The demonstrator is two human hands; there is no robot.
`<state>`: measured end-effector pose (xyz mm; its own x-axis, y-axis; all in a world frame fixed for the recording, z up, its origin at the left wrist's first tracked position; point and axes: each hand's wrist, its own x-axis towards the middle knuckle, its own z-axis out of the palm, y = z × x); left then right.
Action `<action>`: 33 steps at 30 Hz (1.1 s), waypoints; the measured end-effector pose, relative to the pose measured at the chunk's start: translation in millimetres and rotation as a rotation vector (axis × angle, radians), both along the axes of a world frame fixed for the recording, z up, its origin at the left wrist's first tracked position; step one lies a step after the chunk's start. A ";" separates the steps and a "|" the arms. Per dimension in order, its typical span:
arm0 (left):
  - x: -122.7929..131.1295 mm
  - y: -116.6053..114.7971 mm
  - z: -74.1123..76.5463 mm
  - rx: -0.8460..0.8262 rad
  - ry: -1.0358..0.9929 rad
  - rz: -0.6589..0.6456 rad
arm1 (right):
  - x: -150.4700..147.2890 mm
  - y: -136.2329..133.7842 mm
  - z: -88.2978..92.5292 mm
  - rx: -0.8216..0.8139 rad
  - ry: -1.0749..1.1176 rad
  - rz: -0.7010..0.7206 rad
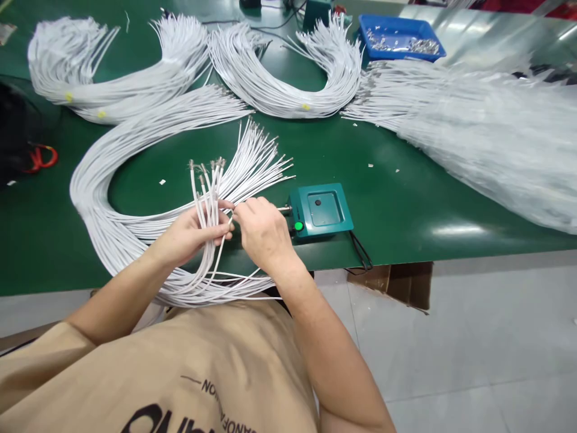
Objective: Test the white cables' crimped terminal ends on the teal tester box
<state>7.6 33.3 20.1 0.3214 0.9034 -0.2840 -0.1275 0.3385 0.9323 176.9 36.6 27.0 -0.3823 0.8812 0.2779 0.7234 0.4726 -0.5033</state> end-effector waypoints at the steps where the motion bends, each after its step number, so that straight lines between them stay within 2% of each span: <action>1: 0.3 1.3 -3.0 -0.033 -0.024 0.005 | 2.9 1.8 -0.9 0.066 -0.115 0.029; 4: 2.3 5.8 -12.0 -0.082 -0.010 0.052 | 15.9 11.6 -0.4 0.131 -0.309 0.010; 7: 5.3 10.7 -18.7 -0.065 0.062 0.071 | 30.6 24.6 1.8 0.062 -0.376 -0.033; 9: 7.5 13.2 -21.0 -0.050 0.101 0.049 | 38.3 31.6 2.1 -0.012 -0.401 0.011; 14: 13.6 16.6 -21.2 -0.033 0.173 0.023 | 46.1 38.0 -1.1 -0.061 -0.366 0.072; 21: 20.7 20.3 -27.4 -0.066 0.236 0.071 | 44.0 40.3 -7.2 -0.046 -0.326 0.024; 26: 22.9 20.6 -32.1 -0.101 0.262 0.067 | 43.3 40.3 -3.2 -0.088 -0.353 0.019; 29: 22.3 20.9 -32.2 -0.123 0.233 0.060 | 41.5 33.4 2.1 -0.066 -0.310 0.005; 33: 18.0 21.6 -30.6 -0.143 0.184 0.051 | 28.9 10.9 6.5 0.028 -0.164 -0.086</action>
<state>25.6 54.9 -10.6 0.2070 0.8634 -0.4601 0.0194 0.4666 0.8843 205.8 47.5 33.5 -0.3480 0.9055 0.2429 0.8330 0.4175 -0.3630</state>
